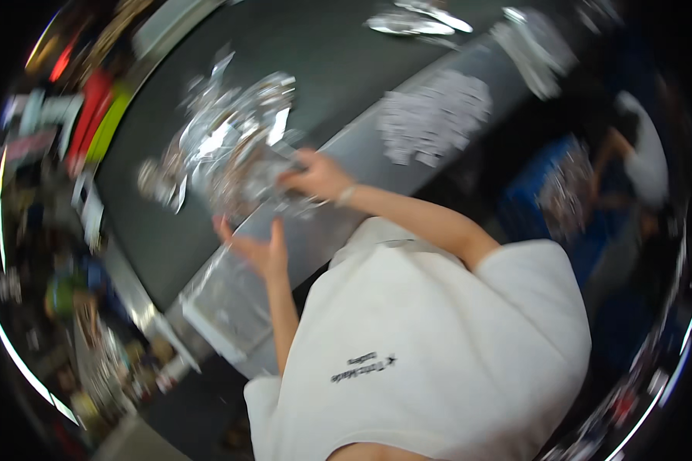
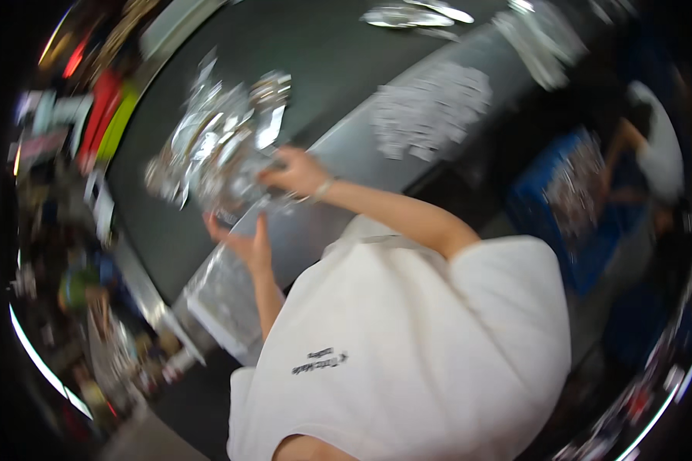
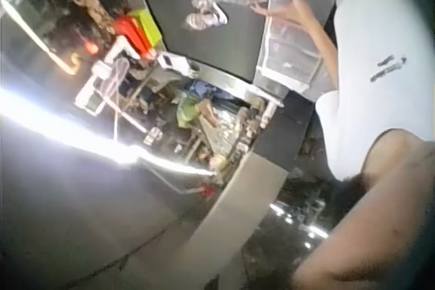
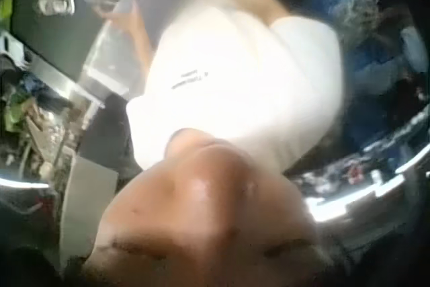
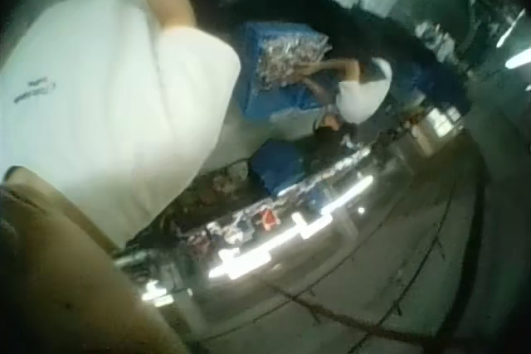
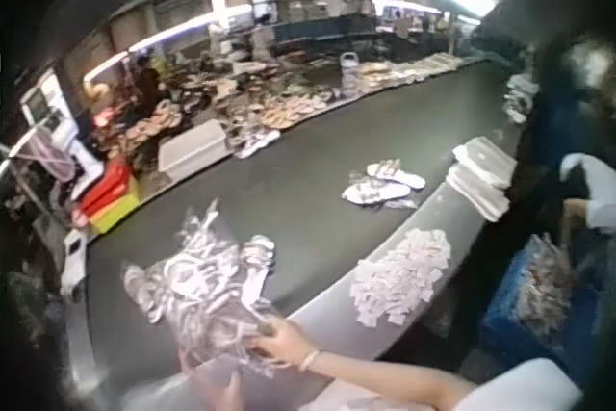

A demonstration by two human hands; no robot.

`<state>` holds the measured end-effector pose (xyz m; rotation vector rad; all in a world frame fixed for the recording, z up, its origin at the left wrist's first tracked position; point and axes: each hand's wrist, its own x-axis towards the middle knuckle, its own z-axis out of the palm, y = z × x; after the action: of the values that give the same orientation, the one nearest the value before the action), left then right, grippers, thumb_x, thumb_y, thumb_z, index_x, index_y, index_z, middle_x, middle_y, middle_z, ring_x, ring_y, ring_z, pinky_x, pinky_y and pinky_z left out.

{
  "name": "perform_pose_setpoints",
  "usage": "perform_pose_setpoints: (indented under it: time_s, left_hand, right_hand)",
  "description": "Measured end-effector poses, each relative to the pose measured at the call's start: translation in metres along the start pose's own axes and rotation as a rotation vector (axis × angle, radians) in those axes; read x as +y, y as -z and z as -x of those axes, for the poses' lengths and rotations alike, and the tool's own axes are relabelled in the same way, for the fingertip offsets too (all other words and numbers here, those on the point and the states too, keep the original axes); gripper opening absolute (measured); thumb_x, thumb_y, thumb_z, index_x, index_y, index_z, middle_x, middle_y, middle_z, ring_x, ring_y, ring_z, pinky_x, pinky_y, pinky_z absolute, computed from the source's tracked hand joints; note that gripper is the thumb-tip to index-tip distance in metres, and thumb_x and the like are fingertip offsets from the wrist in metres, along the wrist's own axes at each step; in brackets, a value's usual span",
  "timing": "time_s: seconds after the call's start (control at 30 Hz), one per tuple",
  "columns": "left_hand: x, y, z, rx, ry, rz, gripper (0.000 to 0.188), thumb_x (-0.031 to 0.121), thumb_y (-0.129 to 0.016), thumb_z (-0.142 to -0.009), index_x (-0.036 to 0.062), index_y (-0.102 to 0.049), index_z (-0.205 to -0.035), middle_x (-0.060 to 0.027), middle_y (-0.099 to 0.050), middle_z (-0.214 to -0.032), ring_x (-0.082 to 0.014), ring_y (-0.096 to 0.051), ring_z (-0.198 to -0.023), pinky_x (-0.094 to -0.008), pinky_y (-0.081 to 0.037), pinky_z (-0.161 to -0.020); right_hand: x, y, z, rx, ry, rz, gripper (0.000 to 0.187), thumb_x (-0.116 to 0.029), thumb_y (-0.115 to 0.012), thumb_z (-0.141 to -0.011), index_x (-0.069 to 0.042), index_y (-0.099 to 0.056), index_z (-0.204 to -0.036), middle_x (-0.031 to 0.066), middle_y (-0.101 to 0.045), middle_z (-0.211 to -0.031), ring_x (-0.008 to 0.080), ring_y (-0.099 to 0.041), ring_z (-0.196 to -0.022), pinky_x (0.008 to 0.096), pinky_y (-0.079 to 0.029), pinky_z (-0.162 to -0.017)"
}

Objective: The person repeatedly picks up pairs of white sandals with gold straps from a table, places them into clear plastic bags, and moves the packaged items into a blue crate. The process is repetitive, involving picking, bagging, and stacking the sandals.

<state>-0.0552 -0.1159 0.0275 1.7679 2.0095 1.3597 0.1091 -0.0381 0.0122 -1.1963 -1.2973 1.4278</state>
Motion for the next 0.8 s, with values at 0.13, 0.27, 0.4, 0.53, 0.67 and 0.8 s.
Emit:
perform_pose_setpoints:
  time_s: [0.13,0.27,0.4,0.53,0.67,0.8]
  left_hand:
    - [-0.041,-0.031,0.011,-0.322,0.710,1.014,0.023,0.008,-0.053,-0.084,0.0008,-0.053,-0.106,-0.0122,-0.058,-0.110,-0.0218,-0.059,-0.097,-0.0337,-0.047,-0.077]
    - [0.015,-0.018,0.020,-0.749,0.221,0.486,0.023,0.006,-0.047,-0.085,-0.0033,-0.054,-0.105,-0.0121,-0.066,-0.091,-0.0254,-0.065,-0.083,-0.0345,-0.048,-0.078]
    - [0.002,-0.004,0.021,-0.722,0.449,0.697,0.023,0.007,-0.049,-0.086,-0.0037,-0.055,-0.105,-0.0128,-0.065,-0.097,-0.0252,-0.062,-0.092,-0.0350,-0.048,-0.082]
    - [0.002,0.001,0.035,-0.597,0.371,1.173,0.031,0.007,-0.052,-0.086,-0.0035,-0.047,-0.115,-0.0172,-0.055,-0.114,-0.0273,-0.055,-0.108,-0.0364,-0.047,-0.088]
    - [-0.055,-0.028,0.093,-0.251,0.910,1.422,0.038,0.005,-0.052,-0.087,-0.0056,-0.037,-0.120,-0.0195,-0.054,-0.113,-0.0293,-0.058,-0.102,-0.0352,-0.051,-0.084]
    - [-0.068,-0.034,0.120,-0.236,1.221,1.370,0.025,0.005,-0.041,-0.092,-0.0072,-0.040,-0.114,-0.0222,-0.056,-0.109,-0.0282,-0.062,-0.094,-0.0322,-0.054,-0.077]
  right_hand:
    - [-0.016,-0.015,-0.012,0.052,0.139,-0.192,0.039,-0.034,-0.071,-0.078,0.001,-0.057,-0.089,0.0020,-0.060,-0.074,0.0049,-0.053,-0.067,0.0203,-0.044,-0.057]
    - [-0.029,-0.029,-0.020,0.210,0.018,-0.282,0.040,-0.031,-0.071,-0.078,0.003,-0.056,-0.092,0.0034,-0.060,-0.078,0.0041,-0.052,-0.068,0.0191,-0.044,-0.058]
    - [-0.039,-0.054,-0.014,0.395,0.119,-0.351,0.040,-0.030,-0.069,-0.080,0.004,-0.055,-0.094,0.0021,-0.059,-0.079,0.0049,-0.049,-0.066,0.0195,-0.043,-0.060]
    - [0.002,-0.062,0.002,0.375,-0.087,-0.111,0.043,-0.034,-0.069,-0.079,0.004,-0.056,-0.094,0.0039,-0.059,-0.080,0.0082,-0.050,-0.070,0.0217,-0.043,-0.062]
    - [0.078,-0.061,0.017,0.143,-0.233,0.194,0.057,-0.041,-0.075,-0.069,0.004,-0.055,-0.098,0.0143,-0.062,-0.085,0.0229,-0.058,-0.075,0.0309,-0.045,-0.070]
    - [0.147,-0.032,0.026,0.151,-0.153,0.509,0.063,-0.038,-0.077,-0.066,0.003,-0.054,-0.107,0.0107,-0.059,-0.090,0.0218,-0.055,-0.084,0.0326,-0.045,-0.077]
